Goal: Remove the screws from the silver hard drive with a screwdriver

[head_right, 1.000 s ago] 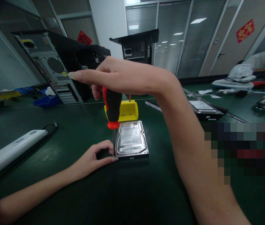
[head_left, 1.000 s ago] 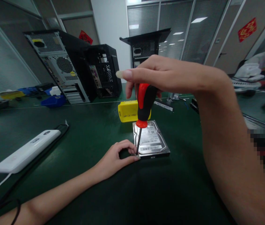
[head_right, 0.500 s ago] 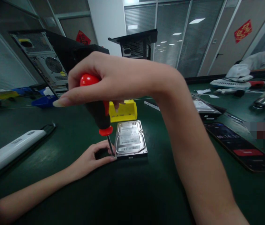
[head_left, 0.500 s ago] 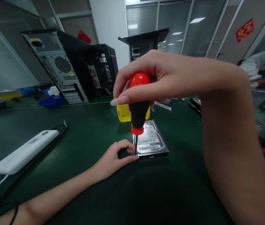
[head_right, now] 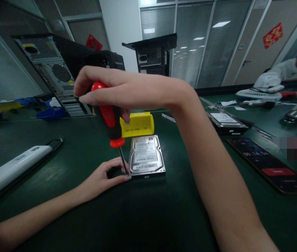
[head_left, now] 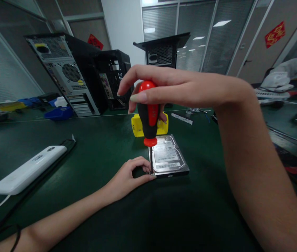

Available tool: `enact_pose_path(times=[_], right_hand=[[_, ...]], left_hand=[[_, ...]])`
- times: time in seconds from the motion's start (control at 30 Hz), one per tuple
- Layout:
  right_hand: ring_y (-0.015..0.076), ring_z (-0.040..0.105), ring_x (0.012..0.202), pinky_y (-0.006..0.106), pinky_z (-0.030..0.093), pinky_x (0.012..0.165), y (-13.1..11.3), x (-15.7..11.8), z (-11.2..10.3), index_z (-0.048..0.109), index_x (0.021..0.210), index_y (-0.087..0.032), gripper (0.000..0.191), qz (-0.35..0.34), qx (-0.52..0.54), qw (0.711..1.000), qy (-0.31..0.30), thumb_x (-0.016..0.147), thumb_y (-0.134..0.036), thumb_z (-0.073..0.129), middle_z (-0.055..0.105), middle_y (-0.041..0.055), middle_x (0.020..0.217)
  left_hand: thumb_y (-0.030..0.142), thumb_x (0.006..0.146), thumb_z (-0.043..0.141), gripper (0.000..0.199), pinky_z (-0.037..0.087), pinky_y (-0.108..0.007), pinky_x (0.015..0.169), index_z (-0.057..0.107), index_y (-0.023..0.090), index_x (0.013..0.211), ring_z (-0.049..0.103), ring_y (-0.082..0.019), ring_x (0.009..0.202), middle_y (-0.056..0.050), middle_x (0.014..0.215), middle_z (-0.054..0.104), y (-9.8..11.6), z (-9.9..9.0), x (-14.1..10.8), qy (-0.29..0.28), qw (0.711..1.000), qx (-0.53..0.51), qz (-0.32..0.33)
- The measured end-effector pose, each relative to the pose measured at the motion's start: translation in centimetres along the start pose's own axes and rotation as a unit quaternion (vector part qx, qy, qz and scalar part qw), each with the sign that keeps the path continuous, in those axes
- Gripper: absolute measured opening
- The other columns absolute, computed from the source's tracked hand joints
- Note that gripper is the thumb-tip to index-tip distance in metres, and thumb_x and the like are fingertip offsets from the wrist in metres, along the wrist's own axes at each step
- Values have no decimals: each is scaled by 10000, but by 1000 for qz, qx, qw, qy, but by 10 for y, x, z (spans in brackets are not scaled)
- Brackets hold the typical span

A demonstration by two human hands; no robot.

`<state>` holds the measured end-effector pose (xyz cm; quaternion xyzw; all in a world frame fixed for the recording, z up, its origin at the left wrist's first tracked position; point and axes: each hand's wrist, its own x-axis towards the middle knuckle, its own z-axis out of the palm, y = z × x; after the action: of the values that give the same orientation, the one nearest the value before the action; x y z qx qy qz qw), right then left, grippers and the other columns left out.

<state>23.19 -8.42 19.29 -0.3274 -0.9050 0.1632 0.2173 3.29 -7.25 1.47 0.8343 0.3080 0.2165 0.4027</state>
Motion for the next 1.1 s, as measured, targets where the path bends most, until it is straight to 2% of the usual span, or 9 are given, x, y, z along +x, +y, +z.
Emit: enact_pose_path(times=[0.13, 0.3, 0.43, 0.57, 0.67, 0.87, 0.93, 1.1], right_hand=[[62, 608, 851, 107, 464, 563, 3, 6, 3, 582, 1113, -278, 330, -30, -55, 998, 14, 875, -463, 449, 637, -97, 1088], [58, 585, 770, 143, 430, 535, 4, 9, 4, 629, 919, -231, 356, -6, -129, 991, 43, 869, -519, 427, 640, -79, 855], [64, 574, 716, 177, 441, 536, 4, 7, 3, 593, 930, -216, 319, 27, -95, 995, 33, 929, -439, 365, 630, -51, 866], [72, 574, 755, 189, 435, 569, 7, 6, 1, 554, 1014, -231, 234, 32, -59, 998, 13, 939, -345, 365, 618, -48, 933], [76, 559, 734, 203, 418, 570, 8, 6, 1, 561, 979, -224, 249, 20, -60, 998, 8, 923, -409, 404, 603, -35, 878], [71, 496, 629, 232, 379, 538, 6, 7, 3, 567, 775, -187, 364, 7, -87, 996, 33, 902, -493, 417, 541, -23, 729], [73, 504, 631, 235, 377, 534, 6, 7, 3, 575, 794, -190, 367, 17, -77, 996, 33, 911, -488, 395, 550, -24, 735], [93, 558, 782, 223, 385, 571, 9, 8, 3, 582, 1026, -233, 247, 31, -49, 998, 25, 911, -377, 418, 619, -48, 889]], left_hand=[[278, 827, 647, 127, 433, -316, 839, 631, 173, 896, 566, -172, 877, -8, 893, 593, 0, 0, 0, 1, 1000, 10, -2], [271, 830, 644, 119, 440, -299, 821, 622, 172, 893, 565, -166, 877, -6, 897, 590, 0, 0, 0, -5, 1000, -4, -2], [260, 823, 649, 108, 439, -295, 810, 614, 164, 856, 568, -165, 867, -5, 883, 593, 0, 1, 1, -3, 1000, -12, 1], [252, 826, 646, 103, 436, -298, 813, 620, 166, 876, 564, -161, 865, 0, 879, 586, 0, 1, 1, -2, 1000, -13, 1], [261, 829, 644, 108, 437, -299, 815, 624, 169, 883, 563, -162, 869, 2, 883, 586, -1, 0, 0, -4, 1000, -12, 4], [260, 828, 646, 110, 441, -303, 819, 616, 165, 875, 569, -164, 875, -3, 895, 595, -1, 0, 0, -4, 1000, -16, 5], [260, 827, 649, 110, 439, -301, 818, 617, 165, 872, 568, -162, 871, -1, 889, 593, -1, 1, 0, -1, 1000, -15, 4], [260, 829, 647, 111, 434, -302, 828, 624, 169, 888, 565, -161, 878, -1, 895, 588, -1, 1, 0, -4, 1000, -7, 1]])
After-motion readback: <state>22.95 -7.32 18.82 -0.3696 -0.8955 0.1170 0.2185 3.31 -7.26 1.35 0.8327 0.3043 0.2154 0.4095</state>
